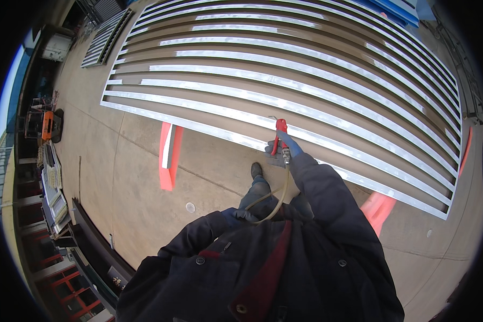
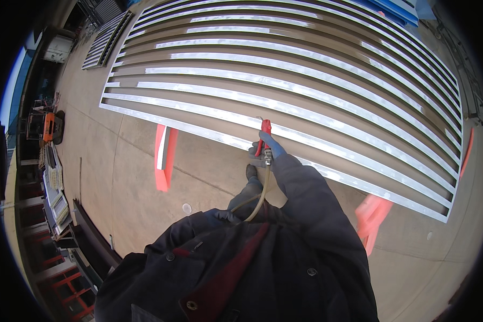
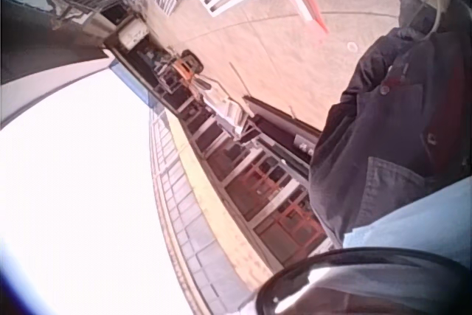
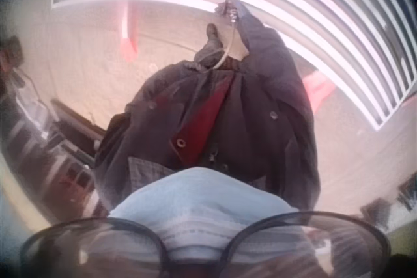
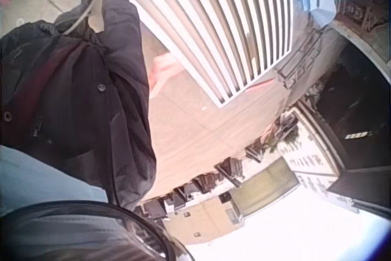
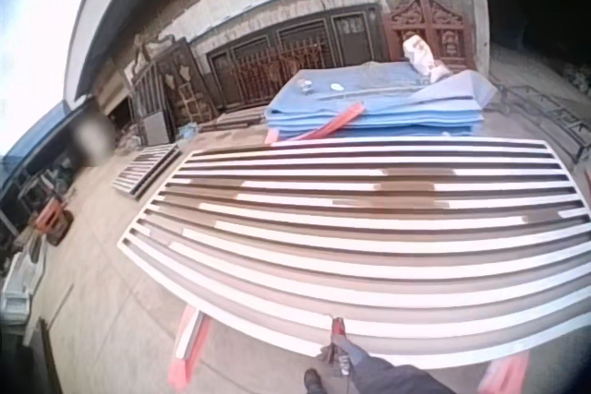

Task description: The person uses a red spray gun to apply white paint to a large metal grate lying on the floor. They move systematically along the horizontal bars, spraying each section and occasionally stepping around the object to reach different areas.

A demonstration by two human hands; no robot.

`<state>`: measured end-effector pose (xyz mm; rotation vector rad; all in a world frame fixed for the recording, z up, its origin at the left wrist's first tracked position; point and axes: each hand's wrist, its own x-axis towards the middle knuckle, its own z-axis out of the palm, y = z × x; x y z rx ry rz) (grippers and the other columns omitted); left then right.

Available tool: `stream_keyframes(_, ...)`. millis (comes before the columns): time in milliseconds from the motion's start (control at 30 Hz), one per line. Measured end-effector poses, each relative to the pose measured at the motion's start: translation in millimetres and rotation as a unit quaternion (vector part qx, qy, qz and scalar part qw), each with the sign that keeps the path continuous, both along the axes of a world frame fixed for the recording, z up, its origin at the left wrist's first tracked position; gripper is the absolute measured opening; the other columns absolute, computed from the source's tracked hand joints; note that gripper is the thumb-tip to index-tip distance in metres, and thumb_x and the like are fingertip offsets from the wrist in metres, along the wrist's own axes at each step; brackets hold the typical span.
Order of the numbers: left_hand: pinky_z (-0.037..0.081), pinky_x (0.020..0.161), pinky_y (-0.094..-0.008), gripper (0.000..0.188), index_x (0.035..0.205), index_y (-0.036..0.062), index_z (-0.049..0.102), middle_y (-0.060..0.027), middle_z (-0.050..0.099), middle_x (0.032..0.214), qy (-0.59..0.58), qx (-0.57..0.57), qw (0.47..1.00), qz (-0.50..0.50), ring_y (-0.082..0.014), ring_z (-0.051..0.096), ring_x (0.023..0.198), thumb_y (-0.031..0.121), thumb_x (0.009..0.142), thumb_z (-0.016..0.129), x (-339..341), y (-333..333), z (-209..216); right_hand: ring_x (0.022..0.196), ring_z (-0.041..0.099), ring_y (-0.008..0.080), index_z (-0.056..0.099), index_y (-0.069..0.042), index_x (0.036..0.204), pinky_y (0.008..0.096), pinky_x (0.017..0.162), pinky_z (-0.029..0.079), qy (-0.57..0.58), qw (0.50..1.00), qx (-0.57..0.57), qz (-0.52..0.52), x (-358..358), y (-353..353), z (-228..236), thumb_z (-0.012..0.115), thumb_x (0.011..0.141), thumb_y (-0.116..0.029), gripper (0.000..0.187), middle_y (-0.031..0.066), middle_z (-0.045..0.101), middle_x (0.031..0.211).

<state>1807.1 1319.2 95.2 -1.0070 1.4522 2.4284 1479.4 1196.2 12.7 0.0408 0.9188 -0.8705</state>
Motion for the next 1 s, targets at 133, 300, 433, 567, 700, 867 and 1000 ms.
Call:
stream_keyframes(133,0.049,0.102,-0.0334,0.030,0.120,0.0067,0.072,-0.0069,0.071,0.121,-0.036,0.026,0.998,0.047,-0.0168,0.064,0.114,0.001,0.090,0.070,98,-31,-21,0.112,0.068,0.0363,0.055,0.003,0.130,0.0484,0.095,0.058,-0.103,0.994,-0.027,0.026,139,-102,24,0.072,0.091,-0.051,0.069,0.0244,0.065,0.127)
stream_keyframes(300,0.051,0.097,-0.0314,0.035,0.117,0.0036,0.070,-0.0065,0.072,0.116,0.029,0.060,0.986,0.151,-0.0134,0.064,0.109,-0.007,0.084,0.068,208,-59,-40,0.081,0.071,0.0185,0.064,-0.004,0.119,0.0314,0.062,0.055,0.070,0.971,-0.108,0.203,302,-211,37,0.077,0.086,-0.052,0.060,0.0088,0.073,0.100)
stream_keyframes(433,0.052,0.095,-0.0304,0.034,0.112,0.0030,0.070,-0.0070,0.073,0.115,0.001,0.164,0.957,0.238,-0.0148,0.066,0.109,-0.012,0.082,0.063,246,-72,-41,0.068,0.068,0.0179,0.067,-0.004,0.105,0.0329,0.057,0.053,0.300,0.888,-0.158,0.311,359,-256,-2,0.078,0.081,-0.057,0.059,0.0088,0.071,0.087)
stream_keyframes(567,0.054,0.092,-0.0301,0.026,0.112,0.0037,0.070,-0.0074,0.074,0.111,-0.011,0.148,0.954,0.260,-0.0153,0.068,0.104,-0.007,0.089,0.064,235,-89,-42,0.062,0.067,0.0187,0.069,-0.004,0.094,0.0352,0.056,0.052,0.431,0.820,-0.045,0.375,329,-258,-51,0.077,0.080,-0.058,0.057,0.0106,0.070,0.077)
stream_keyframes(700,0.057,0.088,-0.0308,0.012,0.107,0.0050,0.072,-0.0062,0.075,0.104,-0.007,0.114,0.958,0.264,-0.0139,0.069,0.094,0.003,0.096,0.069,225,-105,-49,0.068,0.070,0.0251,0.069,-0.002,0.099,0.0403,0.064,0.055,0.532,0.793,0.011,0.298,241,-213,-65,0.076,0.081,-0.053,0.055,0.0134,0.070,0.078)
stream_keyframes(867,0.055,0.091,-0.0300,0.013,0.105,0.0054,0.074,-0.0056,0.075,0.106,-0.036,0.008,0.990,0.139,-0.0149,0.069,0.096,0.003,0.093,0.069,230,-126,-67,0.066,0.068,0.0259,0.068,-0.001,0.099,0.0403,0.063,0.053,0.480,0.837,0.001,0.265,231,-189,-59,0.076,0.083,-0.051,0.053,0.0131,0.070,0.078)
stream_keyframes(1000,0.055,0.089,-0.0303,0.014,0.103,0.0061,0.074,-0.0052,0.075,0.102,0.055,-0.110,0.990,0.063,-0.0148,0.069,0.095,0.001,0.091,0.071,226,-132,-69,0.064,0.065,0.0218,0.068,-0.001,0.095,0.0374,0.062,0.051,0.398,0.873,-0.119,0.256,240,-198,-67,0.079,0.081,-0.056,0.057,0.0105,0.066,0.073)
